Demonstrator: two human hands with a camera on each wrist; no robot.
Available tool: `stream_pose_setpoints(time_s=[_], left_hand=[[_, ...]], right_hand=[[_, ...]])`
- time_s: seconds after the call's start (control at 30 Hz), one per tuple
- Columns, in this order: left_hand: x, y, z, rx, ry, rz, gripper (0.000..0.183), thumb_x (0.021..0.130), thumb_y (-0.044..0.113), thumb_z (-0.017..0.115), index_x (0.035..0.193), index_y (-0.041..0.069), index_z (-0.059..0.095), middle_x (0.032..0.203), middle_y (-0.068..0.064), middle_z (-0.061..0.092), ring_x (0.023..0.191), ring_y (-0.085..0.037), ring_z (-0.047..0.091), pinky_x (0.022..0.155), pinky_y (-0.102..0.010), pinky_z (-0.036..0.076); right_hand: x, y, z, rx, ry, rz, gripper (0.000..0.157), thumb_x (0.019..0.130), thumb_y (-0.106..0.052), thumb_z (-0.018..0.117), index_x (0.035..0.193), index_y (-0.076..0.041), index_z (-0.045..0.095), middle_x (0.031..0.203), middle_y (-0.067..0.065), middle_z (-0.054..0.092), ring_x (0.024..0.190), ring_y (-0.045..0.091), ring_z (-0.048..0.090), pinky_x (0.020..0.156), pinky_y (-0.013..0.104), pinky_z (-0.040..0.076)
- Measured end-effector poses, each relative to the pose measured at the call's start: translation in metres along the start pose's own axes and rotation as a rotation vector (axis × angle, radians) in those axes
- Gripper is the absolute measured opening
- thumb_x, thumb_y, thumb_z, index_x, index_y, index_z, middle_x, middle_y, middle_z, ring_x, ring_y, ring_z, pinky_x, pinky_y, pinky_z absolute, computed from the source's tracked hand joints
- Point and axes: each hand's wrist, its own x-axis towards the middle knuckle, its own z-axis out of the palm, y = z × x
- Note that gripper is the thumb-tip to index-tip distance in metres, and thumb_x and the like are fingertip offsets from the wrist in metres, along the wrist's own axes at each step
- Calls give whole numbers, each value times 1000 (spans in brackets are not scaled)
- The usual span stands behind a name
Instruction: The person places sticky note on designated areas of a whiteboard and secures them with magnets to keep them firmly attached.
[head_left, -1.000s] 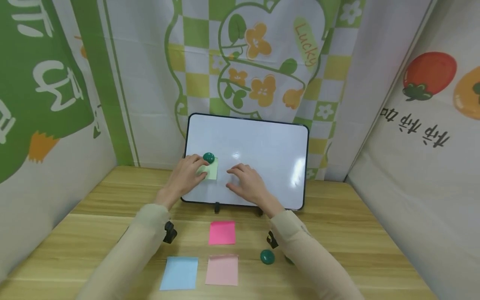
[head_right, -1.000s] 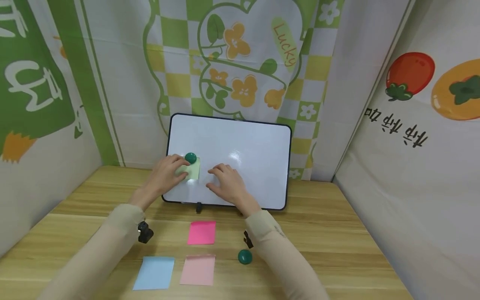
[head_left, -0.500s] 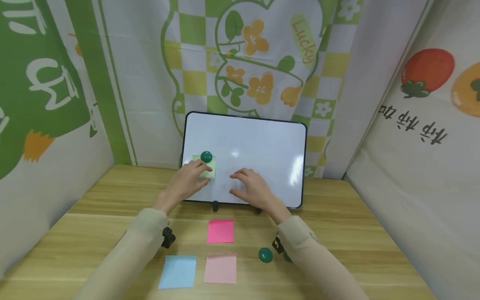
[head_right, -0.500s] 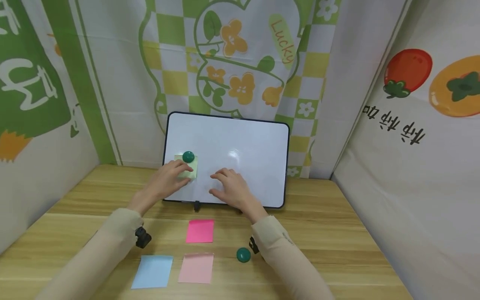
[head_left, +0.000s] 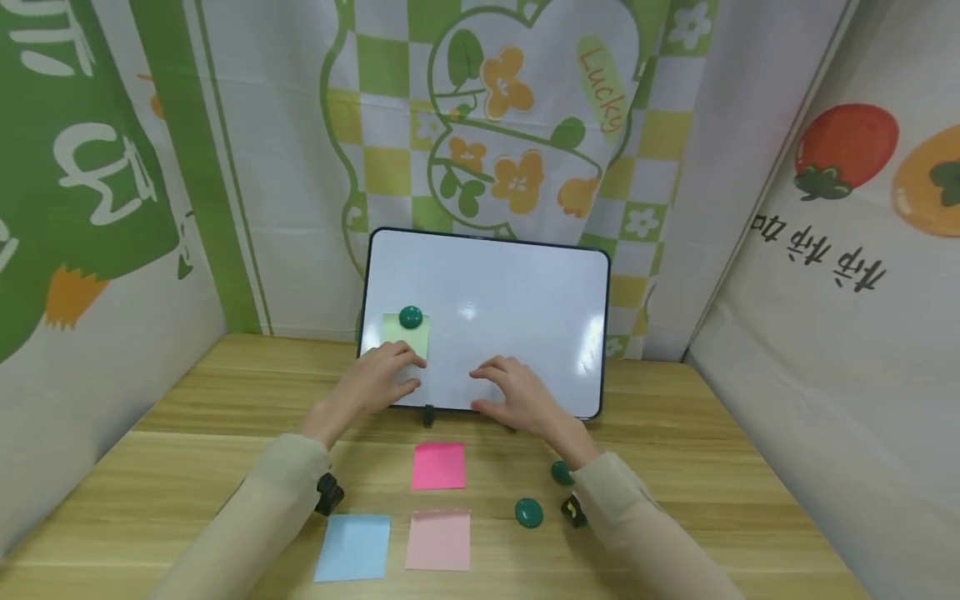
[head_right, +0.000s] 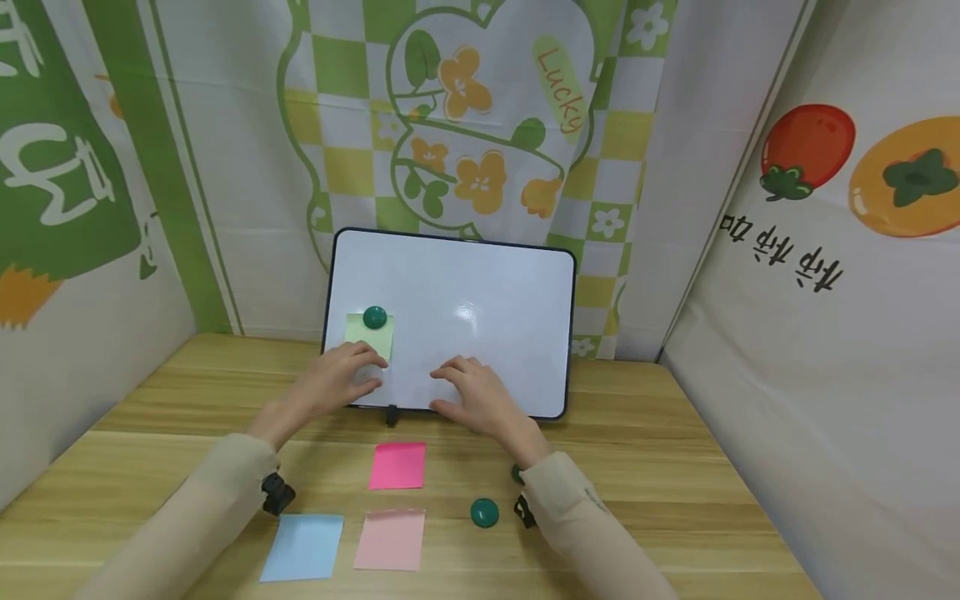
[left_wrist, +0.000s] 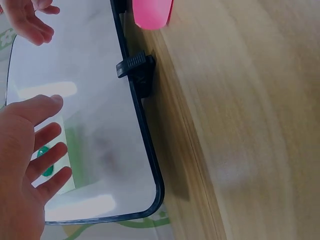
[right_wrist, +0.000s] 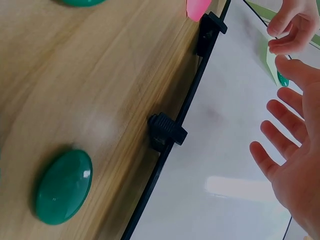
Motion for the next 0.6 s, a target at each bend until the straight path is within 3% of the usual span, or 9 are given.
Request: stream_pose_setpoints(time_s=[0.2,0.6], left_hand=[[-4,9,6,-30,-67,39,21,89,20,75,108,10,73,110,-5,68,100,-24,63,89,-42,54],[-8,18,13,-42,-115,61,22,88,22,76,107,10,73,106,-4,67,101,-22,62,90,-40,54]], right_hand=[[-15,4,-5,2,-19,-10,48,91,-34,72,131,-9,63,131,9,61,121,29,57,101,47,48],[-41,8,-10,1,-18,-23,48,90,-34,74,131,-10,64,130,7,62,121,27,58,101,46,49]])
